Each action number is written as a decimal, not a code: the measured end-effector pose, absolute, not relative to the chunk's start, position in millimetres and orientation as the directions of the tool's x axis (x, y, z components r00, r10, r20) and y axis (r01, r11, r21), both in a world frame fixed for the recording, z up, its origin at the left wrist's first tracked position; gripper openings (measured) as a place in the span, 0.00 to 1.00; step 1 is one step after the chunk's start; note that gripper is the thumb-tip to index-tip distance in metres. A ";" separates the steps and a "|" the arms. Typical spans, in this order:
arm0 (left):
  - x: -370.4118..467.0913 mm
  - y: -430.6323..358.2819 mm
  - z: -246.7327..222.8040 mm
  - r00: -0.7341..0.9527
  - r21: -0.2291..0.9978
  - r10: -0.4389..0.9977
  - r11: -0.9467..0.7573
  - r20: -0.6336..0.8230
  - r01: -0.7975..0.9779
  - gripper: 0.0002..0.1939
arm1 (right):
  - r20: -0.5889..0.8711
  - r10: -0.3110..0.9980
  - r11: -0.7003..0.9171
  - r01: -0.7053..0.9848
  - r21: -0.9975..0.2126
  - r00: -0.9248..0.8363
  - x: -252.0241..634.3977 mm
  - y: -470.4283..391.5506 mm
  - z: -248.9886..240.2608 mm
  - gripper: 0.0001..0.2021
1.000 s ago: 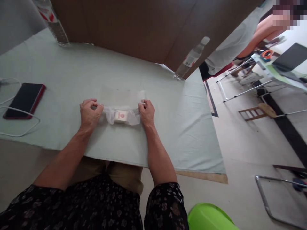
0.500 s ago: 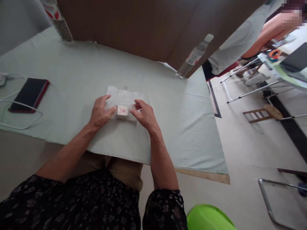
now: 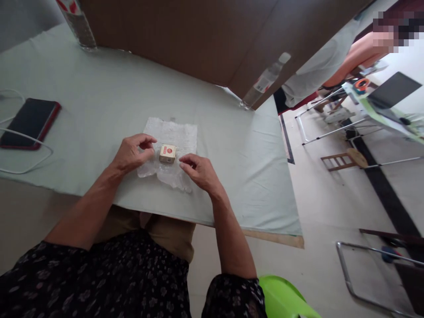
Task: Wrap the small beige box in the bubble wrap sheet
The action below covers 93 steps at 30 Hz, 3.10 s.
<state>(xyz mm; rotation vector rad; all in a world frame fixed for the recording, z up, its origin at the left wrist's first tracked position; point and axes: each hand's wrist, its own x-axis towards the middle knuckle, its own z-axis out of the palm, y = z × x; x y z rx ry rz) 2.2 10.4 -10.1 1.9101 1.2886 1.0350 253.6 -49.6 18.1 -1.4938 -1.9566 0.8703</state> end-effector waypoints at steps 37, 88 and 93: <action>-10.1 20.4 -20.3 0.487 0.471 0.870 -0.400 -0.075 0.786 0.50 | 0.017 0.939 0.322 0.858 -0.401 -0.344 270.4 -36.6 -35.2 0.46; -4.3 24.3 -30.1 0.259 0.479 0.957 -0.290 0.132 0.828 0.29 | 0.163 0.943 0.308 0.569 -0.762 -0.292 216.1 4.8 -42.7 0.28; -4.8 25.5 -32.6 0.264 0.496 0.952 -0.306 0.155 0.812 0.28 | 0.294 0.923 0.381 0.705 -0.598 -0.250 217.3 -10.1 -33.0 0.31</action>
